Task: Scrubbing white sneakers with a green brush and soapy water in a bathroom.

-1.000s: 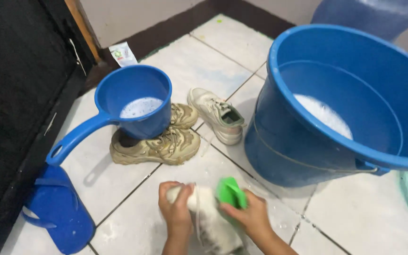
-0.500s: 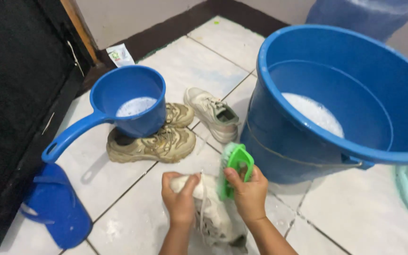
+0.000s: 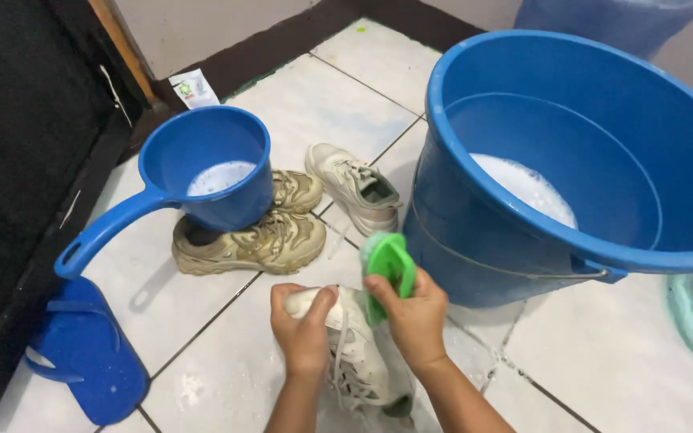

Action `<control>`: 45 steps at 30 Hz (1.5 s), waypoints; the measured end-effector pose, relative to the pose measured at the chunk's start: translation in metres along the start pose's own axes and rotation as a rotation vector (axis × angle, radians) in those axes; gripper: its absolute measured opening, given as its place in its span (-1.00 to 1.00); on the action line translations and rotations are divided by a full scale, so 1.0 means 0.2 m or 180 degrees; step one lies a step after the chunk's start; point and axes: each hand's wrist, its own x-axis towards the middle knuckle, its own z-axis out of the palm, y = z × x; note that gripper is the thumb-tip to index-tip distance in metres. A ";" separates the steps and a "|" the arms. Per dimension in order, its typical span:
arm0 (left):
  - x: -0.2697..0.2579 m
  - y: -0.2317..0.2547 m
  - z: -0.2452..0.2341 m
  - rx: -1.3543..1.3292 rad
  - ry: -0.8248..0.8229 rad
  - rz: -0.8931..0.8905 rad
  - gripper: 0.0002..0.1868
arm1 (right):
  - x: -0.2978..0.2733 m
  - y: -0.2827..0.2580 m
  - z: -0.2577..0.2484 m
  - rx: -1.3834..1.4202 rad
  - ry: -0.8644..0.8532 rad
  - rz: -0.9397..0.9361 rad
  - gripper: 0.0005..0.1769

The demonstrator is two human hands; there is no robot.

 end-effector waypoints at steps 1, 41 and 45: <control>0.03 0.00 0.01 -0.0039 -0.0009 0.0018 -0.62 | 0.02 -0.01 0.01 0.0311 0.0182 -0.0162 -0.55; 0.20 -0.13 -0.24 -0.0697 -0.0722 0.0490 -0.66 | -0.27 0.13 0.01 0.0106 -0.0909 0.0890 -0.50; 0.21 -0.12 -0.31 -0.0939 -0.0657 0.0312 -0.68 | -0.27 0.32 -0.10 -0.0889 -0.0592 -0.0149 -0.54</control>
